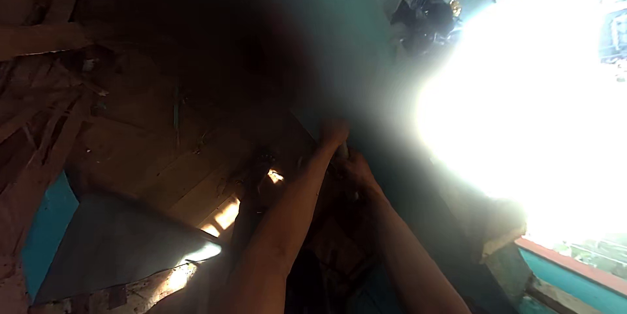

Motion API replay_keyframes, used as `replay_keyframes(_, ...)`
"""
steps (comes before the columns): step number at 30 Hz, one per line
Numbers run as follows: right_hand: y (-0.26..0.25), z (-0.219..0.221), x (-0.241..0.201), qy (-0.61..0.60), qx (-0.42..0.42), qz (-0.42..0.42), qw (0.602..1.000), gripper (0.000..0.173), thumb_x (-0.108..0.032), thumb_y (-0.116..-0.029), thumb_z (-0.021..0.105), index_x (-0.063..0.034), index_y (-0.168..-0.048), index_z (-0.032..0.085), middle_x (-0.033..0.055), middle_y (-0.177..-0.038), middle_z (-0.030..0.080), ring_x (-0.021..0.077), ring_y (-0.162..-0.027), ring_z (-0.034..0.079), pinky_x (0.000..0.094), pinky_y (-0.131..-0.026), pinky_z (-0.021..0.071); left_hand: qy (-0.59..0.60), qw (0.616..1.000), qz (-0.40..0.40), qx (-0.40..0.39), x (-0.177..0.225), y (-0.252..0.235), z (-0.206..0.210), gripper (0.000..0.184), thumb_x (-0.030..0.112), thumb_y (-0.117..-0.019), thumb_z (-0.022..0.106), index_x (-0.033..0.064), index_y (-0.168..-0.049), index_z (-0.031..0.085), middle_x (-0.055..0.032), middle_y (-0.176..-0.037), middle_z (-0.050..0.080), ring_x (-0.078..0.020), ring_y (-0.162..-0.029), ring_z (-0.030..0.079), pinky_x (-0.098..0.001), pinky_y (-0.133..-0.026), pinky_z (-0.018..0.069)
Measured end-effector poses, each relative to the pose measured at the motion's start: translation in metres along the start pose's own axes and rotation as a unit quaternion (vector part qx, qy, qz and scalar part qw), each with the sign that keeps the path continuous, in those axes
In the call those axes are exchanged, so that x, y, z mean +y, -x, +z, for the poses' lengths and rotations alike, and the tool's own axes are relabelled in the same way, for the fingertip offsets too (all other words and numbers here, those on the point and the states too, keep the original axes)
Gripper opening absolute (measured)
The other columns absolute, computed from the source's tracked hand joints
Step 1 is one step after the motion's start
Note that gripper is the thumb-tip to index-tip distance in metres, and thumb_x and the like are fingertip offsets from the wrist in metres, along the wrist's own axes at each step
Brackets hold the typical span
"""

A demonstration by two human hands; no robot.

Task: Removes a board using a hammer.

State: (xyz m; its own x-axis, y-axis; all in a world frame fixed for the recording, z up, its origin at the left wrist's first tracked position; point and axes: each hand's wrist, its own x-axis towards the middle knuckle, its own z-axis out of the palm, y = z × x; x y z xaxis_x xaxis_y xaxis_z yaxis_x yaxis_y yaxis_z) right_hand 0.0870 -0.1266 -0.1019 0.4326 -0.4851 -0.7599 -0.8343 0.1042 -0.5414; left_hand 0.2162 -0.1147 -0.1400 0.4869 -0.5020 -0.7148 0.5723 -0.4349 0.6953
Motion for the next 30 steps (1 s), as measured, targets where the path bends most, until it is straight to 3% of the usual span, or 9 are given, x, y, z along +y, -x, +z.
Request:
replay_keyframes(3, 0.021, 0.024, -0.011, -0.112, 0.016, -0.002, 0.994, 0.025, -0.02, -0.0941, 0.064, -0.0026, -0.111, 0.06, 0.0059, -0.072, 0.062, 0.0169, -0.057, 0.061, 0.034, -0.053, 0.0547, -0.07, 0.996, -0.017, -0.046, 0.018, 0.013, -0.013, 0.035, 0.019, -0.1008, 0.058, -0.0014, -0.129, 0.052, -0.0171, -0.089, 0.063, -0.0255, -0.068, 0.064, -0.0432, -0.064, 0.0573)
replay_keyframes(6, 0.015, 0.035, -0.008, -0.145, 0.015, -0.001, 0.989, 0.018, -0.016, -0.0975, 0.063, -0.0012, -0.107, 0.059, 0.0054, -0.068, 0.06, 0.0149, -0.052, 0.059, 0.0309, -0.05, 0.0545, -0.09, 0.993, -0.03, -0.063, 0.015, 0.011, -0.017, 0.037, 0.019, -0.1013, 0.058, -0.0008, -0.132, 0.05, -0.0153, -0.087, 0.063, -0.0221, -0.063, 0.063, -0.0385, -0.06, 0.0567)
replay_keyframes(12, 0.033, 0.037, -0.012, -0.198, -0.007, -0.023, 0.98, 0.015, -0.014, -0.101, 0.058, 0.0, -0.106, 0.059, 0.0061, -0.068, 0.06, 0.0143, -0.054, 0.059, 0.0297, -0.053, 0.0543, -0.137, 0.99, -0.022, -0.04, 0.026, 0.031, -0.021, 0.04, 0.021, -0.1016, 0.057, -0.0028, -0.133, 0.05, -0.0184, -0.096, 0.066, -0.0261, -0.077, 0.067, -0.044, -0.071, 0.0581)
replay_keyframes(15, 0.049, 0.036, -0.011, -0.197, -0.009, -0.028, 0.98, 0.019, -0.016, -0.1018, 0.057, -0.0007, -0.112, 0.059, 0.0058, -0.073, 0.061, 0.0144, -0.058, 0.06, 0.0296, -0.053, 0.0548, -0.127, 0.991, -0.023, -0.043, 0.026, 0.045, -0.023, 0.044, 0.025, -0.1033, 0.056, -0.0026, -0.136, 0.046, -0.0156, -0.09, 0.064, -0.0226, -0.069, 0.065, -0.0399, -0.065, 0.0578)
replay_keyframes(18, 0.027, 0.035, -0.005, -0.207, -0.012, -0.038, 0.978, 0.023, -0.016, -0.0971, 0.059, -0.0013, -0.116, 0.059, 0.0046, -0.072, 0.06, 0.0139, -0.055, 0.058, 0.0304, -0.051, 0.0533, -0.136, 0.99, -0.025, -0.026, 0.027, 0.04, -0.02, 0.043, 0.025, -0.1025, 0.056, 0.0005, -0.136, 0.047, -0.0169, -0.087, 0.062, -0.0242, -0.062, 0.061, -0.041, -0.059, 0.0551)
replay_keyframes(22, -0.005, 0.043, 0.016, -0.216, -0.023, -0.008, 0.976, 0.029, -0.017, -0.0925, 0.067, -0.0012, -0.116, 0.06, 0.007, -0.075, 0.065, 0.0164, -0.058, 0.062, 0.034, -0.055, 0.0569, -0.227, 0.974, -0.017, -0.006, 0.019, 0.014, -0.009, 0.054, 0.02, -0.0984, 0.064, 0.0048, -0.146, 0.045, -0.024, -0.115, 0.066, -0.0347, -0.093, 0.069, -0.0537, -0.08, 0.058)
replay_keyframes(25, -0.011, 0.047, 0.014, -0.247, -0.047, -0.013, 0.968, 0.026, -0.014, -0.0923, 0.065, -0.0015, -0.113, 0.057, 0.0049, -0.067, 0.061, 0.0148, -0.052, 0.06, 0.031, -0.05, 0.0547, -0.237, 0.972, -0.006, 0.003, 0.011, 0.011, -0.014, 0.051, 0.023, -0.0979, 0.065, 0.0067, -0.143, 0.047, -0.0231, -0.11, 0.067, -0.0355, -0.09, 0.069, -0.0545, -0.077, 0.0574)
replay_keyframes(28, -0.019, 0.053, 0.02, -0.291, -0.073, -0.033, 0.953, 0.02, -0.011, -0.0942, 0.063, -0.0013, -0.11, 0.055, 0.0036, -0.063, 0.059, 0.0134, -0.049, 0.058, 0.0293, -0.048, 0.0538, -0.233, 0.972, 0.019, 0.014, -0.011, 0.007, -0.018, 0.052, 0.028, -0.0966, 0.063, 0.0065, -0.141, 0.048, -0.0231, -0.103, 0.067, -0.0363, -0.08, 0.067, -0.0549, -0.066, 0.0558)
replay_keyframes(30, -0.02, 0.058, 0.024, -0.305, -0.067, -0.05, 0.949, 0.02, -0.012, -0.0968, 0.064, -0.0009, -0.11, 0.055, 0.0037, -0.064, 0.058, 0.0129, -0.05, 0.058, 0.0285, -0.05, 0.0542, -0.247, 0.969, 0.028, 0.016, -0.014, 0.004, -0.018, 0.048, 0.03, -0.0983, 0.061, 0.0051, -0.138, 0.049, -0.022, -0.101, 0.067, -0.0345, -0.081, 0.068, -0.0531, -0.068, 0.0569)
